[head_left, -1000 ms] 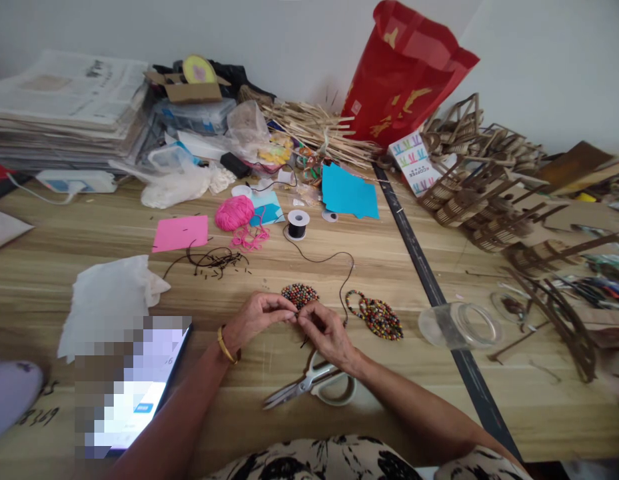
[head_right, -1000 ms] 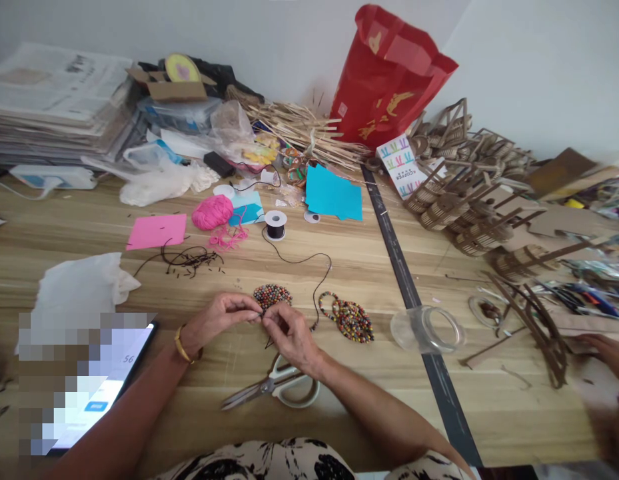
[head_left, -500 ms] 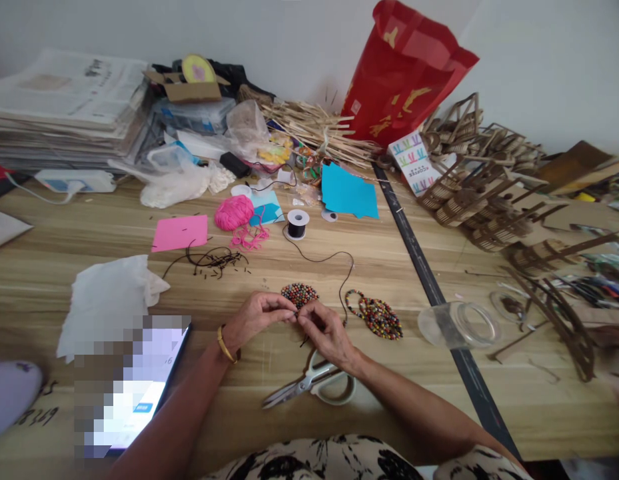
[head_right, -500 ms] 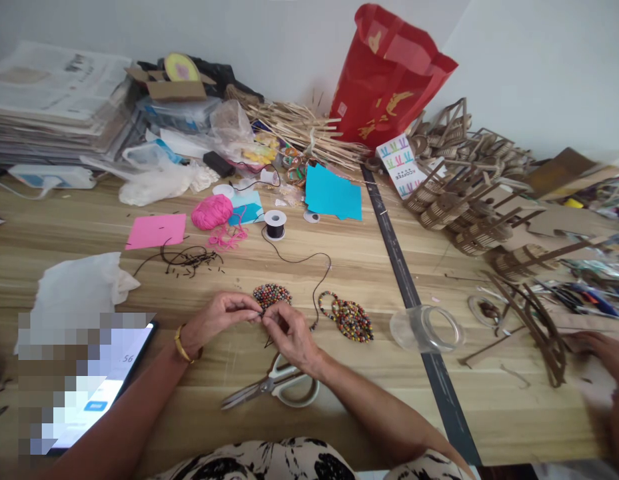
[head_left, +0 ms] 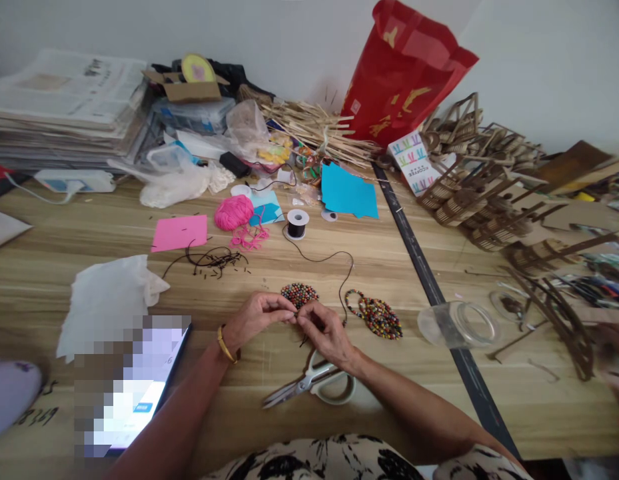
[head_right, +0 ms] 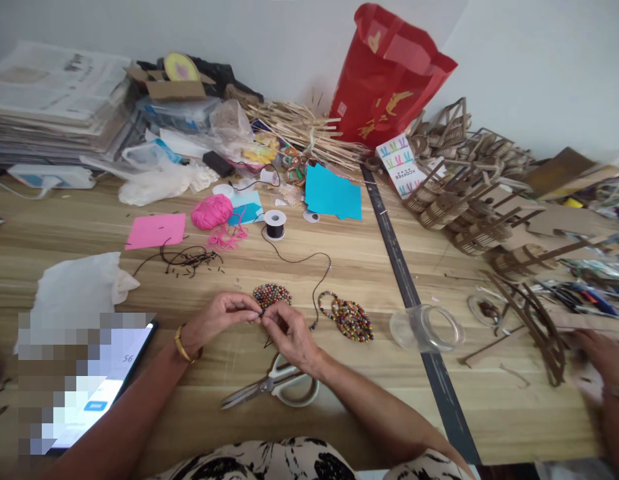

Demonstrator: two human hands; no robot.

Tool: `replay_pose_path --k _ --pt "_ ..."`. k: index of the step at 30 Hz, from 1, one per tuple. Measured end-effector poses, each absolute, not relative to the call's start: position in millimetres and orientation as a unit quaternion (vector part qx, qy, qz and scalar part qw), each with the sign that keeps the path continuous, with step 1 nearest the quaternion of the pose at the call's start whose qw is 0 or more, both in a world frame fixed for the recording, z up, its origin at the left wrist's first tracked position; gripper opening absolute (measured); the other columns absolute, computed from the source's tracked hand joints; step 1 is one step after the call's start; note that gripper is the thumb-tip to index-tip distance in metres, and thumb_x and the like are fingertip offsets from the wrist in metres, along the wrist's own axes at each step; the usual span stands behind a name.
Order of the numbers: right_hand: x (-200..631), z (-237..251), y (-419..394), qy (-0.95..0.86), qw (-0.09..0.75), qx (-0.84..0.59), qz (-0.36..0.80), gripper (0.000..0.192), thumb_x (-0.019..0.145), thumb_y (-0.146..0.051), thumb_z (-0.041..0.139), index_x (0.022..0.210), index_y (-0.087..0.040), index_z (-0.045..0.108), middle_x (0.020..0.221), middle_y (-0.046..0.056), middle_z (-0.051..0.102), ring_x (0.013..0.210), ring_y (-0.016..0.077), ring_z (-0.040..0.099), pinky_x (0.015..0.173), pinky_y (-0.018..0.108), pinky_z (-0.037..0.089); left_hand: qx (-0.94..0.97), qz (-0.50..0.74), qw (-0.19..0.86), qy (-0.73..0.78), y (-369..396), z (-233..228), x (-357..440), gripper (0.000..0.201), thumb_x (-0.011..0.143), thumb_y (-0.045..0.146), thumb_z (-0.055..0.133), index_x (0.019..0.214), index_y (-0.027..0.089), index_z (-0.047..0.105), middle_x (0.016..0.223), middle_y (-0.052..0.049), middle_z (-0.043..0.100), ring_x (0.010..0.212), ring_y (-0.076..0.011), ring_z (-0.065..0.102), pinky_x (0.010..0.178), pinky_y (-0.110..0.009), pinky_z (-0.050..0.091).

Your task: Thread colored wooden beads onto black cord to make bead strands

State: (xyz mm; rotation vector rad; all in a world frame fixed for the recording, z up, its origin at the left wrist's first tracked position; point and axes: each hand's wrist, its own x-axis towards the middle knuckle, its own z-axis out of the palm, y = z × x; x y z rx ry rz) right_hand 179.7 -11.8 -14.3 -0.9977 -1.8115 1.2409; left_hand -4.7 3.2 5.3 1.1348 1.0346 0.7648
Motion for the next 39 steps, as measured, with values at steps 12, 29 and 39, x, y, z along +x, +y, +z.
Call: replay_pose_path --k 12,29,39 --pt "179.3 -12.8 -11.0 -0.704 0.355 -0.385 0.479 0.016 0.086 -0.029 0.05 0.079 -0.016 0.054 0.065 -0.001 0.047 0.057 0.0096 0.041 0.051 0.021 0.033 0.54 0.325 0.629 0.456 2.2 3.7 -4.1 0.014 0.066 0.022 0.069 0.075 0.012 0.068 0.072 -0.003 0.07 0.068 -0.0139 0.061 0.068 -0.026 0.047" --pt "178.0 -17.7 -12.6 -0.644 0.386 -0.373 0.544 0.018 0.079 -0.033 0.061 0.083 -0.017 0.053 0.067 -0.002 0.05 0.058 0.0089 0.045 0.053 0.021 0.037 0.535 0.314 0.642 0.451 1.2 4.6 -5.9 0.016 0.063 0.023 0.072 0.069 0.011 0.064 0.067 -0.001 0.065 0.063 -0.0116 0.057 0.063 -0.023 0.043" --pt "180.8 -10.2 -12.1 -0.709 0.372 -0.336 0.495 0.013 0.083 -0.031 0.055 0.082 -0.018 0.055 0.071 0.002 0.052 0.064 0.0121 0.048 0.057 0.024 0.039 0.559 0.317 0.634 0.431 1.6 6.1 -7.9 0.015 0.067 0.026 0.068 0.067 0.011 0.063 0.067 -0.001 0.062 0.064 -0.0117 0.053 0.062 -0.022 0.041"
